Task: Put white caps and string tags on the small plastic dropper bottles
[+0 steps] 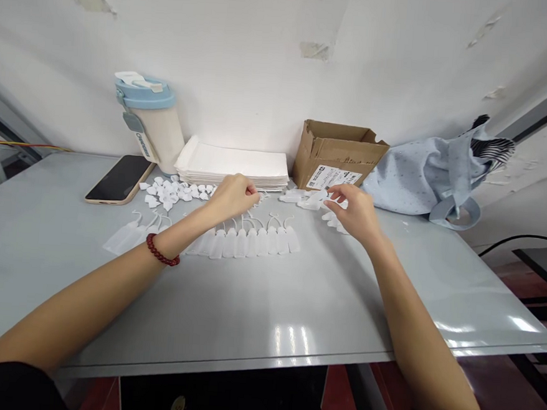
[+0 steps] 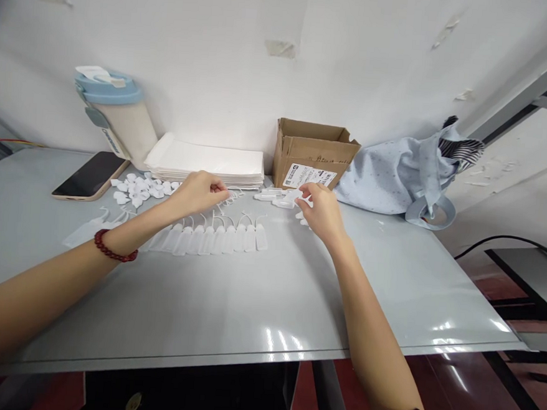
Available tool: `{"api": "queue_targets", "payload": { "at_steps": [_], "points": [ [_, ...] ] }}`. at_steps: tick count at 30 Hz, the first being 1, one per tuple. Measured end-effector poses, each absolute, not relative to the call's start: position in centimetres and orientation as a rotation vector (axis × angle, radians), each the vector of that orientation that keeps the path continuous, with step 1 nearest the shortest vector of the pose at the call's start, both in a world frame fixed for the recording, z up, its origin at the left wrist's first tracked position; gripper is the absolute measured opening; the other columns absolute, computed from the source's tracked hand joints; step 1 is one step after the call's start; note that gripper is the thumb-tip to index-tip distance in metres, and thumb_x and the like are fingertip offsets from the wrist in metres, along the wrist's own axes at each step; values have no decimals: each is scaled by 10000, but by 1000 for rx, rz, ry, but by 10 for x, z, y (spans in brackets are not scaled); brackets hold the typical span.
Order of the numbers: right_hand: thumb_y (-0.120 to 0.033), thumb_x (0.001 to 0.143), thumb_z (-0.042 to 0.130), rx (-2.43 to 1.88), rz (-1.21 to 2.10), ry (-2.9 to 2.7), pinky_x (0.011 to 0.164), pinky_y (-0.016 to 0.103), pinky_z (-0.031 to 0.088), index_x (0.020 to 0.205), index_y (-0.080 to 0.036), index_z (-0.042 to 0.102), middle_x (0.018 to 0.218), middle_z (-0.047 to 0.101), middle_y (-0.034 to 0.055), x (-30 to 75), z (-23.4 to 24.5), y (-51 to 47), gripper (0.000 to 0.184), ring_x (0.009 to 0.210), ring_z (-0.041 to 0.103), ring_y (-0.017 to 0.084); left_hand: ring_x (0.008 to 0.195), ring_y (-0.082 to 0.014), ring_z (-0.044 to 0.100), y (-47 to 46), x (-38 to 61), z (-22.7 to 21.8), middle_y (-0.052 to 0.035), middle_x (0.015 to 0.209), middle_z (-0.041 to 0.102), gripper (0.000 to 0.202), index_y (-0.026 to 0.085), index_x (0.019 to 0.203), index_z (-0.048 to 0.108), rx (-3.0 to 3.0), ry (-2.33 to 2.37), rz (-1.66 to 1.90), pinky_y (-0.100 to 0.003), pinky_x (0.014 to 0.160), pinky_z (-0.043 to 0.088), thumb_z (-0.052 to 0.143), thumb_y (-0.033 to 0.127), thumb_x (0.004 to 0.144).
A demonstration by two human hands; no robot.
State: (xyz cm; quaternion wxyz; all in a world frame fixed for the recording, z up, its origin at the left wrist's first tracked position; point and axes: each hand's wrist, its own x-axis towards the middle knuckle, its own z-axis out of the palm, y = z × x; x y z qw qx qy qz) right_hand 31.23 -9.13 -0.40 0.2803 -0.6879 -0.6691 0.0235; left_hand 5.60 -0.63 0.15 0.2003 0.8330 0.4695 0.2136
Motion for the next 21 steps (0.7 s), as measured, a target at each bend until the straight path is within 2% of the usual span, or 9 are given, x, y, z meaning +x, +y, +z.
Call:
{"api": "queue_targets", "payload": {
  "at_steps": [4,7,15,21],
  "points": [
    [-184,863,495,-1861,-56,-2076,904,412,405,1098,-137,621,1108,656,135,306,-19,-83,271,1037,530,299,681,-183,600,-9,55,14,-61,701,684,179,146,668,665,2147,1250,796,-293,646,430,583,288,738],
    [-149,869,480,-1893,-58,-2197,907,427,395,1165,-139,601,1192,644,135,301,-28,-80,320,1097,502,315,732,-180,616,-8,53,19,-69,772,706,183,134,727,682,2016,1178,911,-297,697,454,620,304,753],
    [-84,824,497,-1912,-165,-2184,837,482,396,1126,-120,622,1106,667,181,292,-40,-77,330,1077,503,361,751,-177,650,-4,52,18,-65,780,726,171,138,771,707,1779,1060,1091,-300,719,490,716,301,721],
    [-128,841,489,-1825,-235,-2096,848,463,428,1185,-135,569,1093,619,175,291,-37,-80,353,1048,512,337,824,-177,664,-2,51,23,-67,851,738,147,140,786,706,1704,958,1248,-315,809,503,731,264,712]
  ]
}}
